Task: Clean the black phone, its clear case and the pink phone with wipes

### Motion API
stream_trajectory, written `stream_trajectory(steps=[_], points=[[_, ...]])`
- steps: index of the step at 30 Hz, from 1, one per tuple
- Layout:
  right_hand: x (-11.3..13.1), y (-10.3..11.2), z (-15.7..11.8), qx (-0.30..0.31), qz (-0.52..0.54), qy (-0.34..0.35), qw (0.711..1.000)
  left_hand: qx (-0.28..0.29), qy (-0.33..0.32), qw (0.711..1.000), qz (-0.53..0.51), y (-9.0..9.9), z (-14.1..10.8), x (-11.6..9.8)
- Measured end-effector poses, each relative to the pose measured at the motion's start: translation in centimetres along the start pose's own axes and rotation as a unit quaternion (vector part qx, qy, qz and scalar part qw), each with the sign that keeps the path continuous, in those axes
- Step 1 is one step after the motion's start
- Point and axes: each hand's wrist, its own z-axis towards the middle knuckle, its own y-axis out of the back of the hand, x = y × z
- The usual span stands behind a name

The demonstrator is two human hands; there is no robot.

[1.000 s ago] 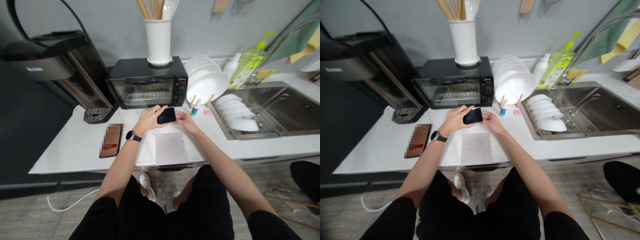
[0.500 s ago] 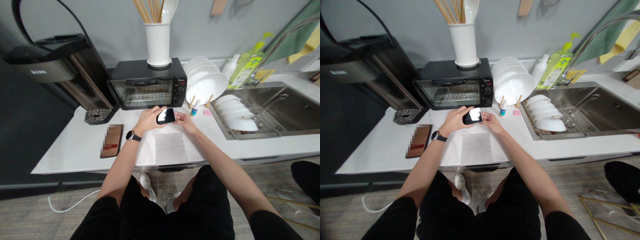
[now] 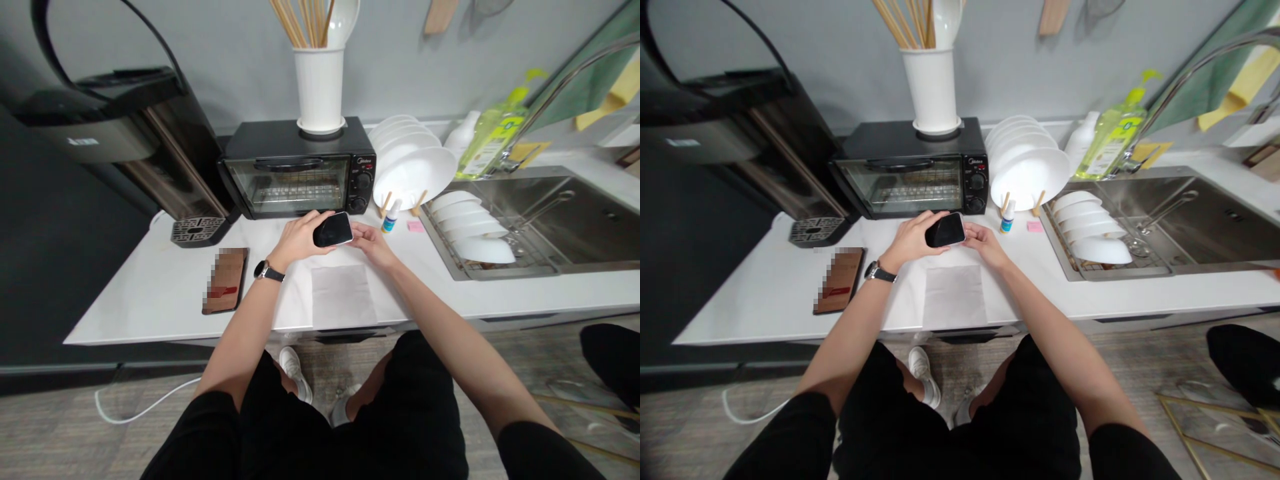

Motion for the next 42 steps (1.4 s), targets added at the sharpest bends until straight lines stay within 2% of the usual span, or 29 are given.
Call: stream_trajectory(steps=[16, 29, 33, 37, 42], points=[[-0.2, 0.3, 0.2, -0.019, 0.008, -0.018, 1.0, -0.004, 0.022, 1.0, -0.022, -0.2, -0.2, 0.1], [0.5, 0.2, 0.1, -0.041, 0.056, -0.04, 0.997, -0.047, 0.016, 0.982, -0.181, -1.3, 0.2, -0.7], [0.5, 0.3, 0.2, -0.057, 0.058, -0.047, 0.996, -0.079, 0.023, 0.973, -0.213, -2.0, 0.5, -0.6], [0.1, 0.4, 0.3, -0.08, 0.026, -0.045, 0.995, -0.109, 0.033, 0.964, -0.239, -2.8, 0.9, 0.4], [-0.4, 0.8, 0.6, -0.133, -0.03, -0.035, 0.99, -0.209, 0.081, 0.918, -0.327, -2.5, 1.2, 3.0]])
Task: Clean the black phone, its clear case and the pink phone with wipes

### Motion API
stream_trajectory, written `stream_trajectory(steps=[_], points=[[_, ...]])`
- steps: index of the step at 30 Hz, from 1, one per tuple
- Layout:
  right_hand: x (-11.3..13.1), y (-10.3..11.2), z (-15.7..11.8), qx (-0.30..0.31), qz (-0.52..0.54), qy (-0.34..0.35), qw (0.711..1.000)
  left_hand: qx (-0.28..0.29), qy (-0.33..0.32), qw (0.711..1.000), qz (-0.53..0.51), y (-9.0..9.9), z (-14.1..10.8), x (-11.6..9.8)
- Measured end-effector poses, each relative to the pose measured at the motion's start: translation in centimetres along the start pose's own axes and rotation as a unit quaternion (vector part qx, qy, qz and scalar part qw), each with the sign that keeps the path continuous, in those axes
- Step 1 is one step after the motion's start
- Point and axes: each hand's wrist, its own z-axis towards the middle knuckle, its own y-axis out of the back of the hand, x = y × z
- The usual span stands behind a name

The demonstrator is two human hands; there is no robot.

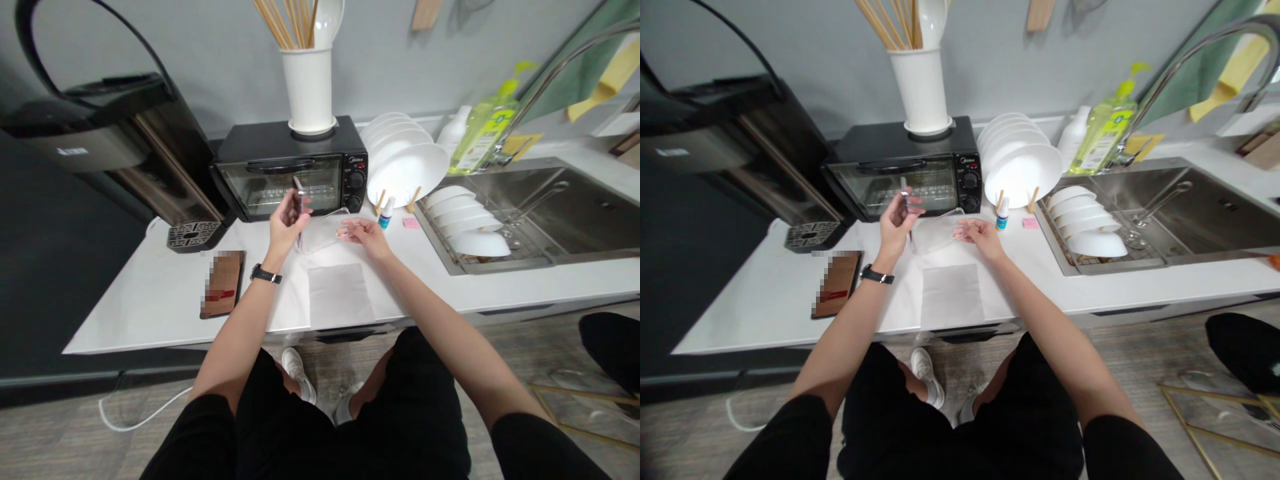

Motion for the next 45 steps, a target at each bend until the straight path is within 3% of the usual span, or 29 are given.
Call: stream_trajectory(steps=[5, 8, 11, 18, 21, 30, 45], points=[[0.4, 0.5, 0.2, -0.09, -0.008, 0.085, 0.992, -0.087, 0.009, 0.996, 0.023, 1.7, 1.0, 1.0], [0.9, 0.8, -0.2, -0.139, -0.001, 0.144, 0.98, -0.064, -0.003, 0.995, 0.076, 1.7, 1.1, 1.3], [1.3, 0.9, -0.6, -0.159, -0.009, 0.16, 0.974, -0.025, 0.006, 0.991, 0.131, 1.4, 0.7, 1.1], [1.5, 0.9, -0.7, -0.135, 0.0, 0.159, 0.978, 0.168, 0.022, 0.966, 0.193, 0.0, -0.7, 0.4], [1.6, 0.7, -0.7, -0.123, 0.011, 0.153, 0.98, 0.218, 0.013, 0.957, 0.193, -0.8, -1.2, 0.4], [1.1, 0.6, -0.2, -0.072, -0.006, 0.101, 0.992, 0.284, -0.013, 0.944, 0.165, -2.0, -1.3, 1.2], [0.7, 0.1, -0.2, -0.033, 0.021, 0.078, 0.996, 0.325, -0.053, 0.929, 0.167, -2.7, -1.0, 2.3]])
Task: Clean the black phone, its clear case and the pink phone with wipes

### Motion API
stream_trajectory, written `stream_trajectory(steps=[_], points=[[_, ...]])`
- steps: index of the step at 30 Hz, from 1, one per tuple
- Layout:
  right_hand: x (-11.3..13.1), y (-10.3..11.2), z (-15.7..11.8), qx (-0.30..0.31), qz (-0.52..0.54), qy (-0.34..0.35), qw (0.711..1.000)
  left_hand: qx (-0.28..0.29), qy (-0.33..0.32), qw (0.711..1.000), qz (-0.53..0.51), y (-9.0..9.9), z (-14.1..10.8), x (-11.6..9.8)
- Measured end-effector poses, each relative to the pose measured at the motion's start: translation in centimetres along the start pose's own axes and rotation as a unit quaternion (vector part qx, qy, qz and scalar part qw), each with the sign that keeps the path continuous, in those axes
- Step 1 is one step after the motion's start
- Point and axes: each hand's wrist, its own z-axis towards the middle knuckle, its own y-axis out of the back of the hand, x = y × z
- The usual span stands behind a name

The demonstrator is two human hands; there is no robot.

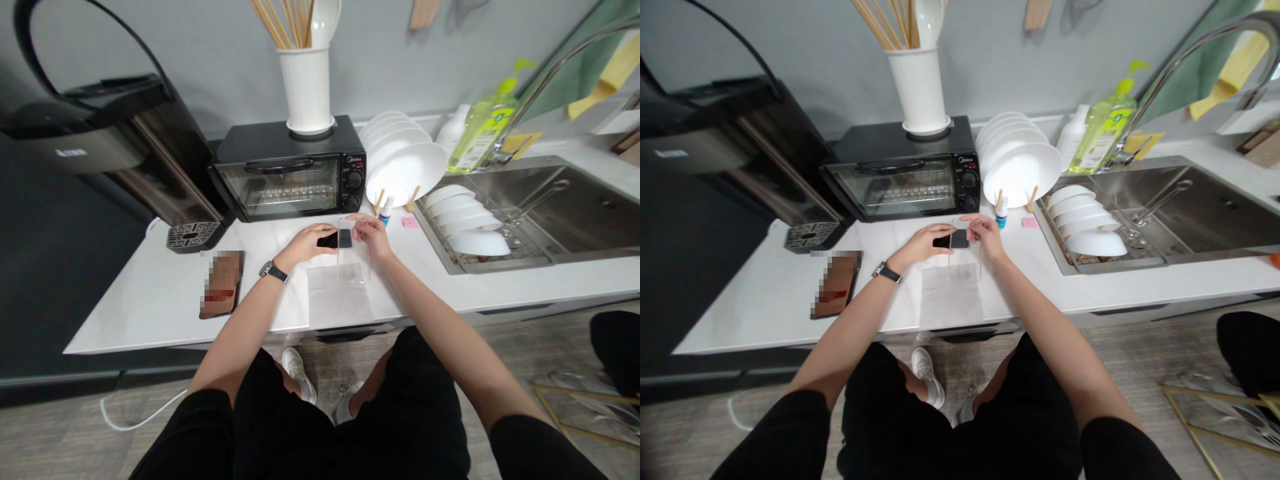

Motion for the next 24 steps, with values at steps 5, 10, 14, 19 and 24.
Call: stream_trajectory(steps=[5, 10, 14, 19, 24], points=[[-0.2, -0.1, 0.2, 0.015, -0.011, 0.003, 1.0, 0.005, -0.011, 1.0, -0.006, 0.1, 0.2, 0.4], [-0.1, -0.2, 0.2, 0.031, 0.013, 0.02, 0.999, -0.044, 0.017, 0.993, -0.108, 1.6, -0.6, -1.3], [0.5, -0.9, -0.3, 0.044, 0.02, 0.038, 0.998, -0.13, 0.16, 0.896, -0.394, 1.6, -2.0, -6.3], [1.0, -3.0, -1.8, 0.079, -0.067, 0.055, 0.993, -0.078, 0.233, 0.689, -0.682, -0.5, -4.3, -12.0], [1.9, -3.0, -6.2, 0.007, -0.218, 0.132, 0.967, -0.137, 0.211, 0.585, -0.771, -0.6, -8.0, -13.2]])
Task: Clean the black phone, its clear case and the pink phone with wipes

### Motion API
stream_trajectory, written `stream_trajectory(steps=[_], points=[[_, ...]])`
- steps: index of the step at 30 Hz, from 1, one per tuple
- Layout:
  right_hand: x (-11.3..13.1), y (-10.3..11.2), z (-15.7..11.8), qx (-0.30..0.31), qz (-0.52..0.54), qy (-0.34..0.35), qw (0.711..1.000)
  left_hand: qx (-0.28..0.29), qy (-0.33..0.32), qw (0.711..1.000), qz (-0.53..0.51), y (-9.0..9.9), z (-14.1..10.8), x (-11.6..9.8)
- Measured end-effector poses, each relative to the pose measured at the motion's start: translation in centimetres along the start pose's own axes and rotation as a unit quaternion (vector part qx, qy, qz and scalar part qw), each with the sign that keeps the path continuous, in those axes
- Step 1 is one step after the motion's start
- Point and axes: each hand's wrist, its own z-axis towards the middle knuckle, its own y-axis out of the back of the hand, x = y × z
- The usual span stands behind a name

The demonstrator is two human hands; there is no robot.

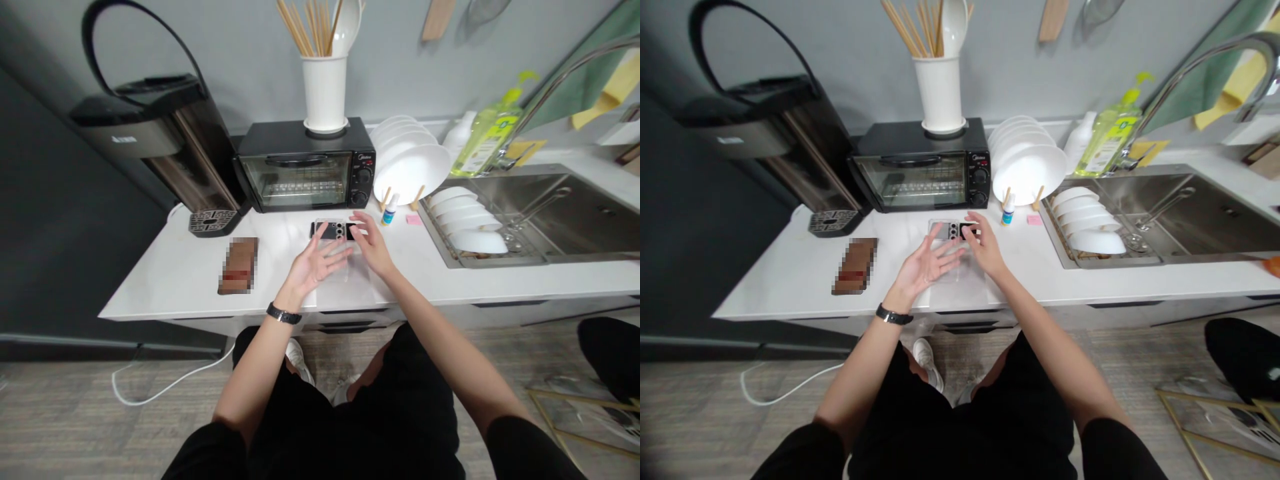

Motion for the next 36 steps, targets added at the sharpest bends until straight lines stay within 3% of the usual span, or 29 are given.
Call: stream_trajectory(steps=[2, 6, 9, 12, 22, 28, 31, 36], points=[[0.6, 1.1, -2.4, -0.01, -0.076, 0.025, 0.997, -0.024, -0.013, 0.999, -0.036, 0.7, -1.4, 0.0], [1.0, 2.6, -6.6, 0.116, -0.195, 0.057, 0.972, -0.068, 0.0, 0.995, -0.067, 1.9, -3.0, 0.7], [0.9, 2.5, -7.9, 0.146, -0.276, 0.077, 0.947, -0.075, -0.007, 0.995, -0.072, 2.2, -3.3, 1.3], [0.6, 2.2, -8.0, 0.14, -0.31, 0.073, 0.938, -0.076, -0.014, 0.994, -0.08, 2.2, -3.4, 1.4], [0.3, 2.7, -7.6, 0.105, -0.306, 0.046, 0.945, -0.08, -0.017, 0.989, -0.125, 1.6, -3.8, 1.3], [3.6, 5.6, -8.0, 0.005, -0.244, 0.008, 0.97, -0.044, 0.012, 0.988, -0.148, -0.5, -2.9, 3.0], [6.1, 6.6, -7.6, -0.024, -0.23, 0.027, 0.972, -0.039, 0.034, 0.988, -0.144, -1.1, -2.4, 4.2], [8.1, 4.8, -6.0, 0.005, -0.217, 0.069, 0.974, -0.022, 0.048, 0.992, -0.113, -1.6, -2.3, 5.0]])
